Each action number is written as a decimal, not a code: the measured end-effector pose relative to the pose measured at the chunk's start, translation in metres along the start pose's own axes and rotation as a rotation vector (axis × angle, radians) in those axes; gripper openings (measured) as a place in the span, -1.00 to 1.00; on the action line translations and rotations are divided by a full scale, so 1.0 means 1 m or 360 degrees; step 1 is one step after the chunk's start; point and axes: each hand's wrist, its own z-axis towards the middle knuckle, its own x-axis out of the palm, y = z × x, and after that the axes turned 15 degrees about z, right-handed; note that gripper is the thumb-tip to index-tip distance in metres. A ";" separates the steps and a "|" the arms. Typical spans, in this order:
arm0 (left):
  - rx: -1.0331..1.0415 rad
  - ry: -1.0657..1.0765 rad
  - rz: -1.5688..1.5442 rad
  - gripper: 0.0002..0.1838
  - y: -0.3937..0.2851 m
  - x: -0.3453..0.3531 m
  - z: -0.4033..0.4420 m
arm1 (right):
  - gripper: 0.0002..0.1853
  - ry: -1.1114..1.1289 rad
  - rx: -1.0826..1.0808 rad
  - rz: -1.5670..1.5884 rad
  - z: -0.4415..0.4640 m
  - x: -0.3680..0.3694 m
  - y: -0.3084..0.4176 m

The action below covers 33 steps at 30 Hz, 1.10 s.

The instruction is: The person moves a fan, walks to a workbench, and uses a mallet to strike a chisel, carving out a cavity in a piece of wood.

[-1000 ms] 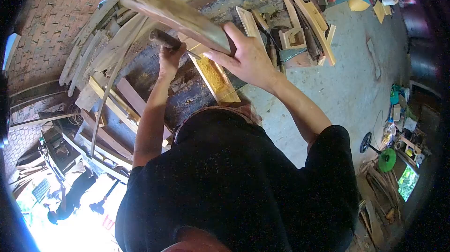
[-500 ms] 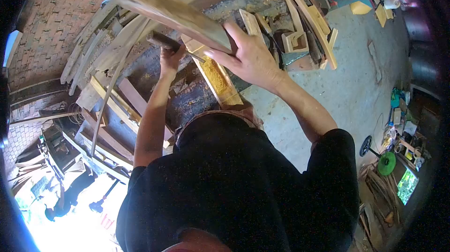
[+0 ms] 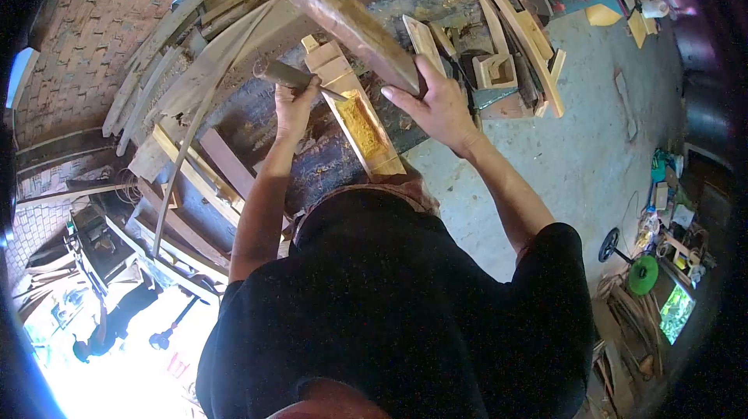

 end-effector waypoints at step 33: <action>-0.0214 0.0038 -0.0094 -0.64 0.002 0.000 0.017 | -0.49 0.0100 -0.0010 -0.0272 0.001 -0.008 -0.020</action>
